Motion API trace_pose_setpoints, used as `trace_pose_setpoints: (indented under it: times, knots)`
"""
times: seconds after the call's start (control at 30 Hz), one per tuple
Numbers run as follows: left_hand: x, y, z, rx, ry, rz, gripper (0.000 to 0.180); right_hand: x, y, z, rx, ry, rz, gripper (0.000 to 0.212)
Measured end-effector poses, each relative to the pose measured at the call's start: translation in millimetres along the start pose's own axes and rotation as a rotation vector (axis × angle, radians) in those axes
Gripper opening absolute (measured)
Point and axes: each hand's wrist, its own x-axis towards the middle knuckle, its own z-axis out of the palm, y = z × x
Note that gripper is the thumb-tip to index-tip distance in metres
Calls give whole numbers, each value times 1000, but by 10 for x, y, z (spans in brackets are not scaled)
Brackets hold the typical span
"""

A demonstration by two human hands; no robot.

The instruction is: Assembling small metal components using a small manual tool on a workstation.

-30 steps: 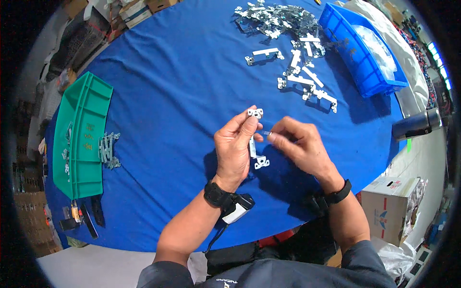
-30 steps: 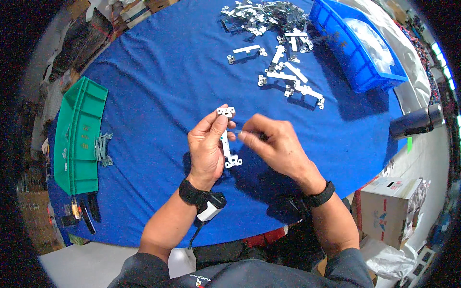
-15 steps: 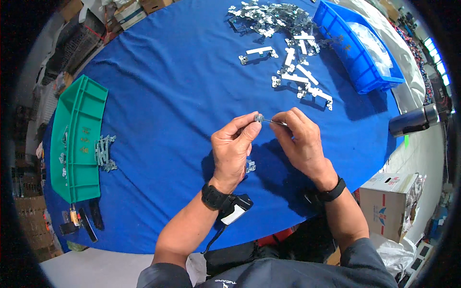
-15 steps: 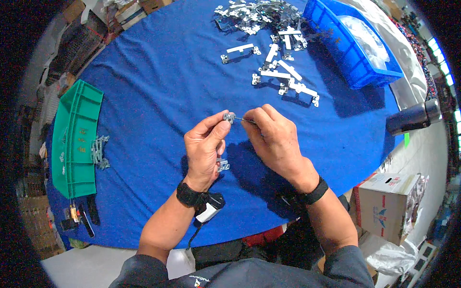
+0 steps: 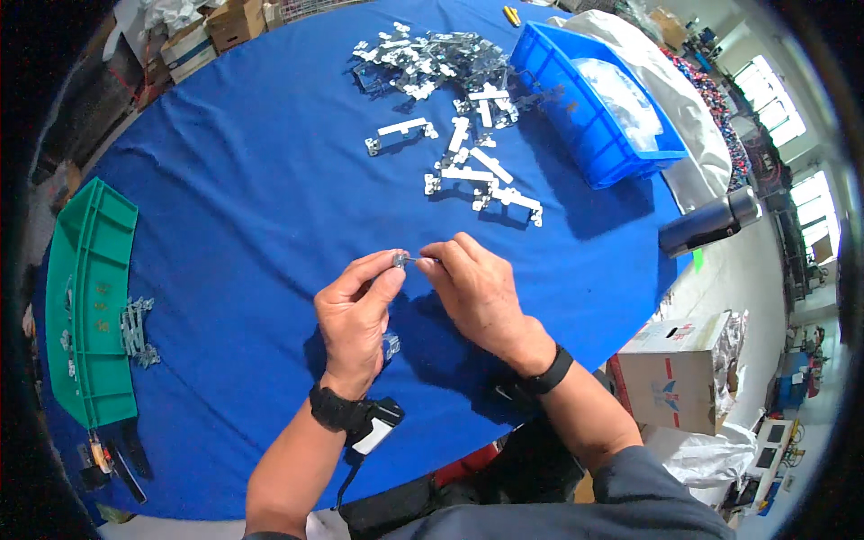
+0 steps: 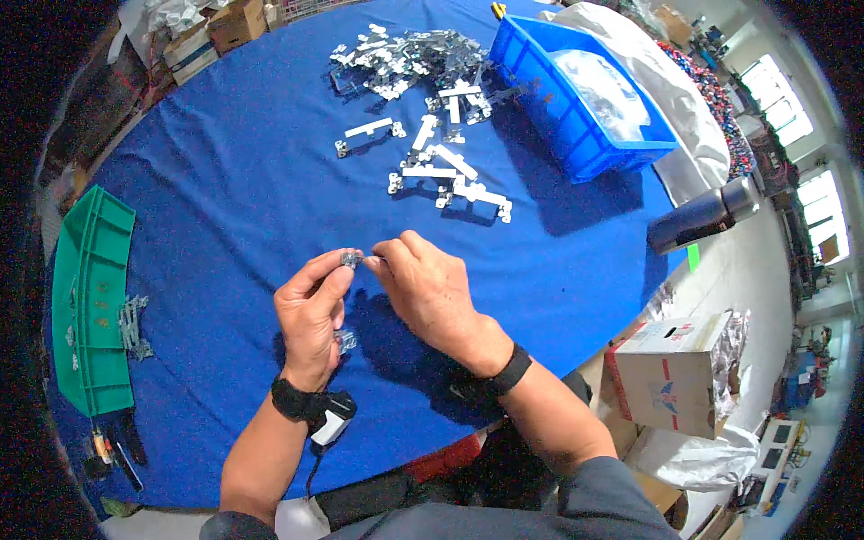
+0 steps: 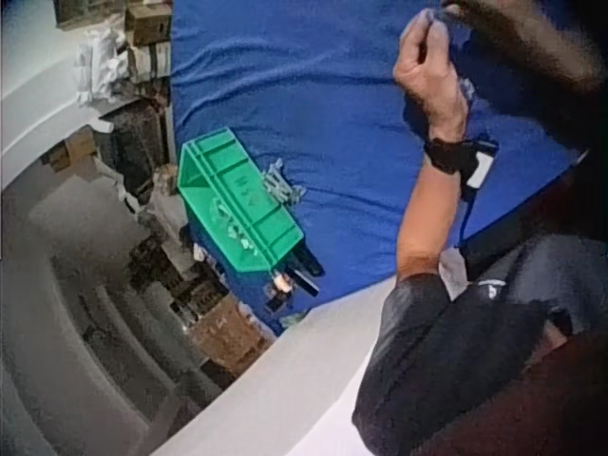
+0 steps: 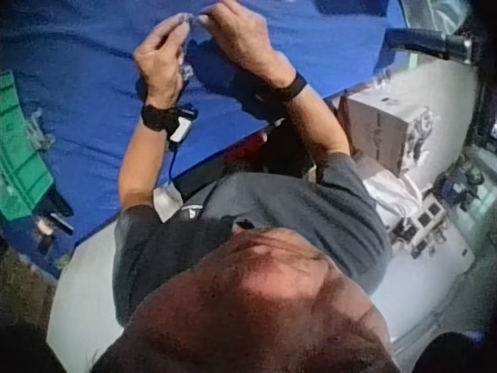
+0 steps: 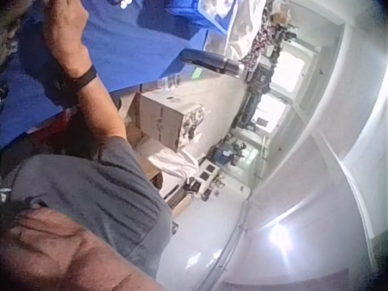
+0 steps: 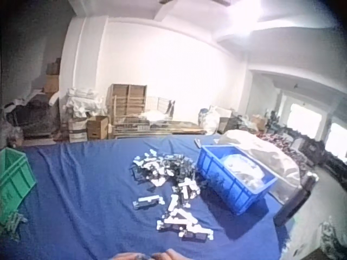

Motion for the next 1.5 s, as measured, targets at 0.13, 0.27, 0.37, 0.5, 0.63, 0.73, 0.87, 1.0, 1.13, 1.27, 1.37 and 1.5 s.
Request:
trace_pose_setpoints:
  times: [0.13, 0.27, 0.37, 0.5, 0.63, 0.73, 0.87, 1.0, 1.13, 1.27, 1.37, 1.5]
  knots:
    - [13, -27, 20, -7, -1, 37, 20, -4, -11, -26, 80, -23, 22, 15]
    - [13, -31, 4, 11, 2, 42, 20, -4, 0, -22, 24, -89, 11, 17]
    - [11, -13, 5, 4, -8, 18, 20, -19, 7, -10, -44, -84, 28, 16]
    - [8, -60, -18, 26, -6, 55, 20, 2, -30, 41, 55, -10, 36, 15]
    - [4, -46, -2, 36, -5, 38, 20, -39, 31, 35, -3, -60, 12, 17]
    - [2, -52, -6, 25, -1, 43, 19, -22, -3, 39, 9, -36, 16, 17]
    - [10, -57, 3, 69, 4, 36, 20, -34, 15, 52, 16, -28, 25, 17]
    - [-2, -58, 7, 120, -26, 110, 20, -45, 19, 46, -65, -91, 39, 18]
    - [-3, -55, -6, 132, -22, 124, 20, -61, 18, 58, -137, -145, 84, 20]
    - [10, -86, -12, 101, -11, 120, 19, -35, 12, 78, 31, -42, 97, 24]
    - [8, -74, -6, 80, -17, 123, 19, -23, -7, 62, 62, -41, 105, 23]
    - [6, -63, -9, 76, -16, 116, 19, -45, 31, 27, -19, -151, 128, 19]
